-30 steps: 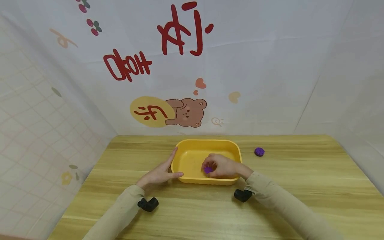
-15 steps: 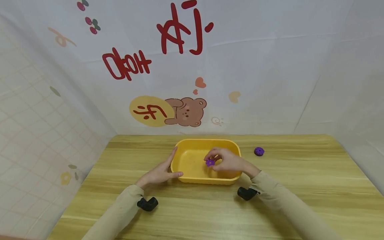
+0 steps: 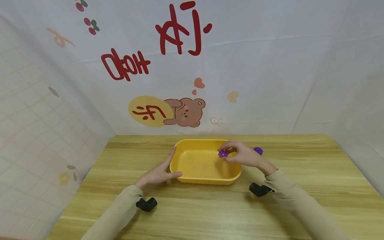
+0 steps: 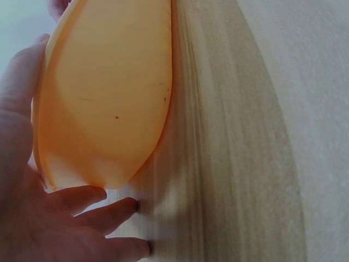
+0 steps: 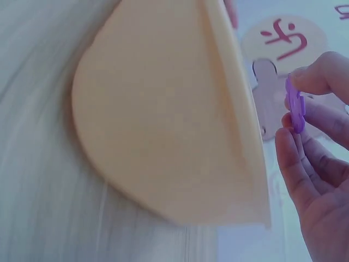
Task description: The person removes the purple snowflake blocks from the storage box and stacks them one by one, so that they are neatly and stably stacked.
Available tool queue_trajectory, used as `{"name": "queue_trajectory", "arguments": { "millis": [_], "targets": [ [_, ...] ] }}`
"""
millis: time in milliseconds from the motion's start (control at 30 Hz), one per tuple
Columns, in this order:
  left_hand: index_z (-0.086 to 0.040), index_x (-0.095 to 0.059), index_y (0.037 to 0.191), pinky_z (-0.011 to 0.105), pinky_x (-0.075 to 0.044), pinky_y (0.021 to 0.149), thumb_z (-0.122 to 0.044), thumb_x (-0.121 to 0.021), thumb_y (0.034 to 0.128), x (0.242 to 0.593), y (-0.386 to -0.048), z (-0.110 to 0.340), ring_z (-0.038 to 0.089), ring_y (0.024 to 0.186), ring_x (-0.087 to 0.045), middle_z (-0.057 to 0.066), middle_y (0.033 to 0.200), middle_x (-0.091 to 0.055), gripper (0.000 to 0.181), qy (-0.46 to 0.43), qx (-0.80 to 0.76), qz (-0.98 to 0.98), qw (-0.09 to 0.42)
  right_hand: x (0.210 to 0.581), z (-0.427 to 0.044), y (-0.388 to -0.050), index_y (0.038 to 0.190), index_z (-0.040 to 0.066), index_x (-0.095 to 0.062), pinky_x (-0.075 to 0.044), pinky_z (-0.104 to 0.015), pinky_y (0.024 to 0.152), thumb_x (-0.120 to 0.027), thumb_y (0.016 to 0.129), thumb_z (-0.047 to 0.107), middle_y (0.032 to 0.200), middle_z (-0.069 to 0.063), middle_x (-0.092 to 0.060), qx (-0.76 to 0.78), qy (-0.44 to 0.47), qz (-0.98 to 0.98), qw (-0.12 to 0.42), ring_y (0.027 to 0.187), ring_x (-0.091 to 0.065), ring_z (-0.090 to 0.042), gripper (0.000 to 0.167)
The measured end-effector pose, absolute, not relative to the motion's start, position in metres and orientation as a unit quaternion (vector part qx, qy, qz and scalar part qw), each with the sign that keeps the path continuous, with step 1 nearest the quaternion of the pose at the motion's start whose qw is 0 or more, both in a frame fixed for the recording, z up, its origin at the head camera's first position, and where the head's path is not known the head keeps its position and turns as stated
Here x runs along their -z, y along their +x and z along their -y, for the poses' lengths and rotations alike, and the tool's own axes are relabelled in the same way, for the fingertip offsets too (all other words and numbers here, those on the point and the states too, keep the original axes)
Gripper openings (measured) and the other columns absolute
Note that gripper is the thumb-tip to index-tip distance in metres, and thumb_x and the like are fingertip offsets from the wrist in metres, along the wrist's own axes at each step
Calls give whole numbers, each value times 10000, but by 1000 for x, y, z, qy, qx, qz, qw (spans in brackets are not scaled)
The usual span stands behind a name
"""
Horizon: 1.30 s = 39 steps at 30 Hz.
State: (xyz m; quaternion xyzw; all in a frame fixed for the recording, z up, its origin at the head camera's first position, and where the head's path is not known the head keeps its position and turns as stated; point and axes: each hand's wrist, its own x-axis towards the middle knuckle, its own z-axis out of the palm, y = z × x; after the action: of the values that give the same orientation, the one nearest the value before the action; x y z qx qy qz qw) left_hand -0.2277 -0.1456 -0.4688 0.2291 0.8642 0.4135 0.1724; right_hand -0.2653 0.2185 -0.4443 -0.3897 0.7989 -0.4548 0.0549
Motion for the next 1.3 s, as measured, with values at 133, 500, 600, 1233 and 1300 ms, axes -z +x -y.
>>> {"name": "queue_trajectory", "arguments": {
  "millis": [133, 500, 600, 1233, 1300],
  "targets": [
    [-178, 113, 1550, 479, -177, 1136, -422, -698, 882, 468, -228, 146, 298, 1426, -180, 97, 1603, -21, 1078, 223, -413, -866, 175, 446, -234, -267, 1122, -61, -659, -518, -249, 824, -715, 814, -51, 1086, -128, -645, 444, -387, -808, 31, 920, -618, -194, 313],
    [-177, 101, 1553, 485, -174, 1136, -430, -701, 877, 468, -228, 145, 300, 1426, -185, 99, 1602, -36, 1079, 221, -418, -863, 174, 449, -273, -267, 1112, -68, -657, -543, -245, 731, -710, 811, -86, 1069, -164, -626, 430, -334, -839, -26, 879, -616, -169, 306],
    [-182, 104, 1552, 485, -169, 1136, -429, -702, 876, 468, -227, 145, 302, 1426, -182, 102, 1601, -34, 1081, 220, -420, -863, 176, 451, -284, -266, 1116, -48, -658, -538, -249, 763, -695, 816, -93, 1072, -165, -630, 418, -317, -850, -45, 886, -609, -157, 306],
    [-171, 97, 1554, 491, -171, 1135, -413, -703, 880, 469, -227, 145, 307, 1427, -182, 115, 1603, -46, 1074, 222, -421, -862, 176, 497, -335, -277, 1104, -177, -621, -478, -140, 834, -674, 836, -117, 1098, -327, -594, 451, -247, -855, -71, 958, -579, -30, 280],
    [-171, 93, 1555, 491, -170, 1135, -416, -704, 879, 469, -227, 145, 308, 1427, -179, 112, 1603, -43, 1073, 222, -420, -862, 175, 501, -336, -278, 1096, -175, -626, -486, -153, 828, -673, 823, -142, 1091, -327, -594, 444, -253, -856, -78, 957, -587, -56, 279]
  ]
}}
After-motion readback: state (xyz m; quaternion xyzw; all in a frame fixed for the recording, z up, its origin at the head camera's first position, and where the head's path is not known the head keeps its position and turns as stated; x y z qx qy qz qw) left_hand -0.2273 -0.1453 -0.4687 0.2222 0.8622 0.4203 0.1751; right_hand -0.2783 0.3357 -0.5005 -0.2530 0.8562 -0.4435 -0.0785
